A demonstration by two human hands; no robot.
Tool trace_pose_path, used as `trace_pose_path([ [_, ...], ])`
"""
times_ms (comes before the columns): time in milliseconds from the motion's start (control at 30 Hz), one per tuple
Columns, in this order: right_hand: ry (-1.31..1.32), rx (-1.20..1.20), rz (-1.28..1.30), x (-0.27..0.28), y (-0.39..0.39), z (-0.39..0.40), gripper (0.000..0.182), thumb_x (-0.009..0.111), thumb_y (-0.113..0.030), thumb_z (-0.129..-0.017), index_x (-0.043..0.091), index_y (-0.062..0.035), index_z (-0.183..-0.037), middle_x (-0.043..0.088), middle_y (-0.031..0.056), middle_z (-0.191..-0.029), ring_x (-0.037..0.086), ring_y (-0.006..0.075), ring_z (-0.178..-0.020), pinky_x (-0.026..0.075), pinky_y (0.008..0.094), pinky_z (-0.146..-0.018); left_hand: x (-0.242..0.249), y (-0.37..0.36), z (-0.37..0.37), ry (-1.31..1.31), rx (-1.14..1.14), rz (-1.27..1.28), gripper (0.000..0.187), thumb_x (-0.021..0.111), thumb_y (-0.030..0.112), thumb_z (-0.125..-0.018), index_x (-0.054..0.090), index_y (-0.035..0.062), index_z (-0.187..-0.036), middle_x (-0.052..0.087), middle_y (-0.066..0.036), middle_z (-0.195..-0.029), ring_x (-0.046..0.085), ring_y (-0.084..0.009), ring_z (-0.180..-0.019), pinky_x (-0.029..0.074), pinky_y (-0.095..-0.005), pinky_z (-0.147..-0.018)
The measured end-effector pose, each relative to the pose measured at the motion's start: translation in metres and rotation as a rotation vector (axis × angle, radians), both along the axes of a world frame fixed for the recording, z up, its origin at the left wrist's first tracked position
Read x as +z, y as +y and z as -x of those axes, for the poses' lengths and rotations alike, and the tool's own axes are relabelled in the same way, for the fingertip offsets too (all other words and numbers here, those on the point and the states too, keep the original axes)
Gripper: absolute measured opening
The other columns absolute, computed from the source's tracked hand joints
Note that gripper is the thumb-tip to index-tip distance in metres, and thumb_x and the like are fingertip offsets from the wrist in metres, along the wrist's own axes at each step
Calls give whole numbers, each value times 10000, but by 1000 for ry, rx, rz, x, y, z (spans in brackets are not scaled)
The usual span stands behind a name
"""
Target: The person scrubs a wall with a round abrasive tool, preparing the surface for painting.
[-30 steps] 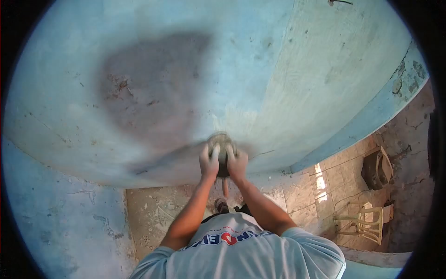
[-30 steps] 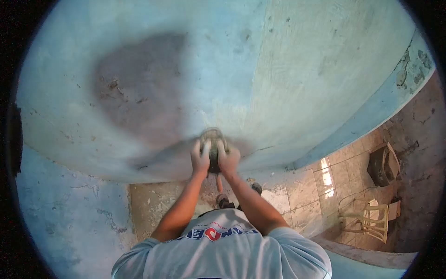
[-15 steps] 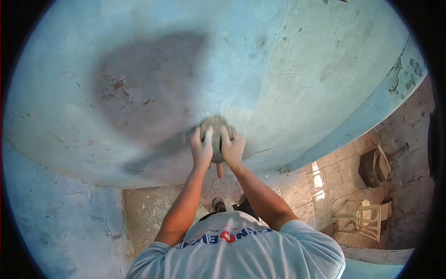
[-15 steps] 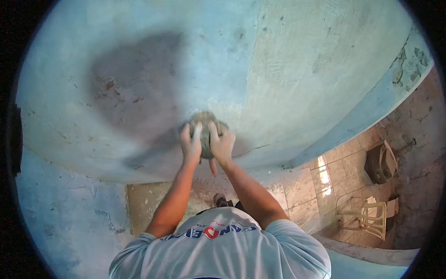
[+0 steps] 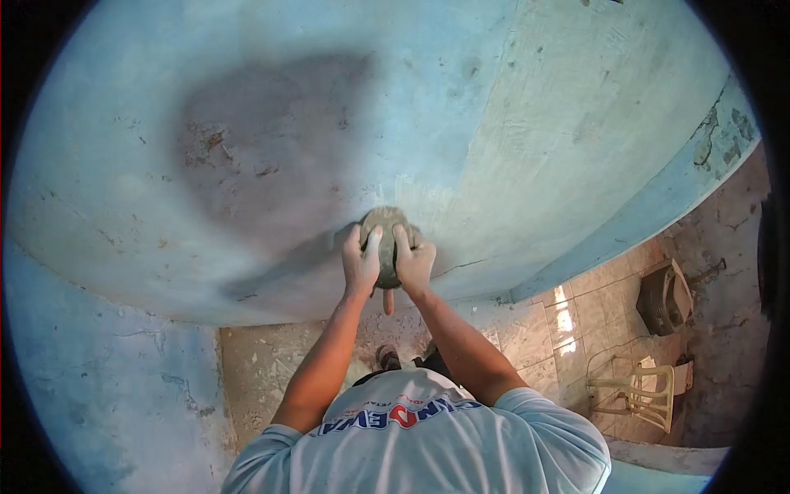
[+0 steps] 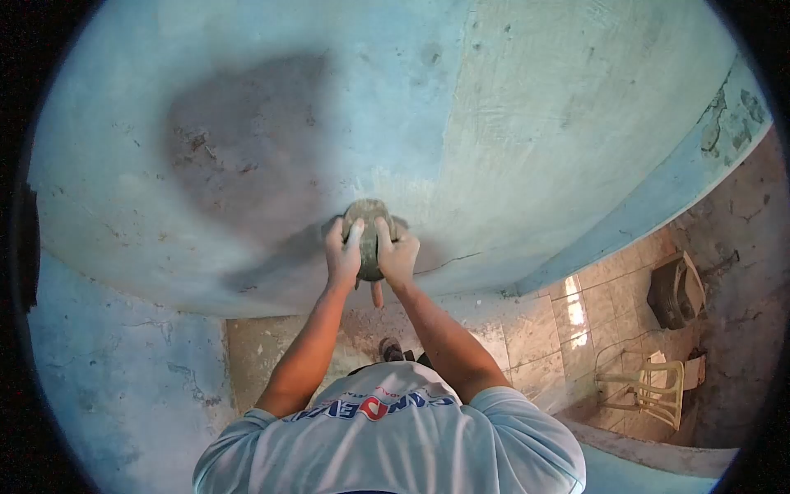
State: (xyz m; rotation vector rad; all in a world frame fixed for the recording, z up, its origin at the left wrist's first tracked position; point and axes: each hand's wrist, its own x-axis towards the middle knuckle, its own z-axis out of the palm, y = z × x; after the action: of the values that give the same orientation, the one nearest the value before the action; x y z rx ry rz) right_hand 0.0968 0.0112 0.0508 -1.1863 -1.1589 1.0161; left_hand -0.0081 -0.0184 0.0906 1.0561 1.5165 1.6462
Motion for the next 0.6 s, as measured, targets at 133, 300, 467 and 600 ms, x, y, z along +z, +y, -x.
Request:
trace_pose_path([
  [133, -84, -57, -8, -12, -9, -4, 387, 720, -285, -1000, 688, 88, -901, 614, 190, -677, 539, 162, -637, 498, 392, -637, -19, -9, -2, 32, -22, -28, 325, 646, 260, -1039, 660, -57, -1108, 712, -170, -965, 635, -234, -874, 508, -396, -818],
  [300, -172, -98, 6, -88, -33, -18, 357, 725, -281, -995, 723, 56, -879, 695, 190, -718, 597, 176, -641, 516, 397, -655, -111, -27, -18, 35, 5, 176, 313, 627, 265, -1062, 656, -42, -1115, 689, -144, -954, 627, -235, -871, 505, -414, -818],
  [467, -42, -23, -33, 4, 0, -4, 369, 713, -293, -1002, 717, 59, -894, 626, 190, -688, 532, 133, -660, 510, 388, -656, -1, -2, -7, -93, -6, -31, 245, 642, 218, -1048, 633, -25, -1015, 642, -115, -884, 564, -187, -816, 490, -395, -776],
  [600, -127, -56, -64, -24, -20, -12, 375, 708, -302, -1004, 709, 62, -912, 601, 241, -708, 575, 161, -649, 514, 401, -667, -64, -10, -6, 65, -3, -94, 243, 652, 222, -1032, 670, -20, -1047, 673, -122, -917, 619, -212, -861, 508, -400, -810],
])
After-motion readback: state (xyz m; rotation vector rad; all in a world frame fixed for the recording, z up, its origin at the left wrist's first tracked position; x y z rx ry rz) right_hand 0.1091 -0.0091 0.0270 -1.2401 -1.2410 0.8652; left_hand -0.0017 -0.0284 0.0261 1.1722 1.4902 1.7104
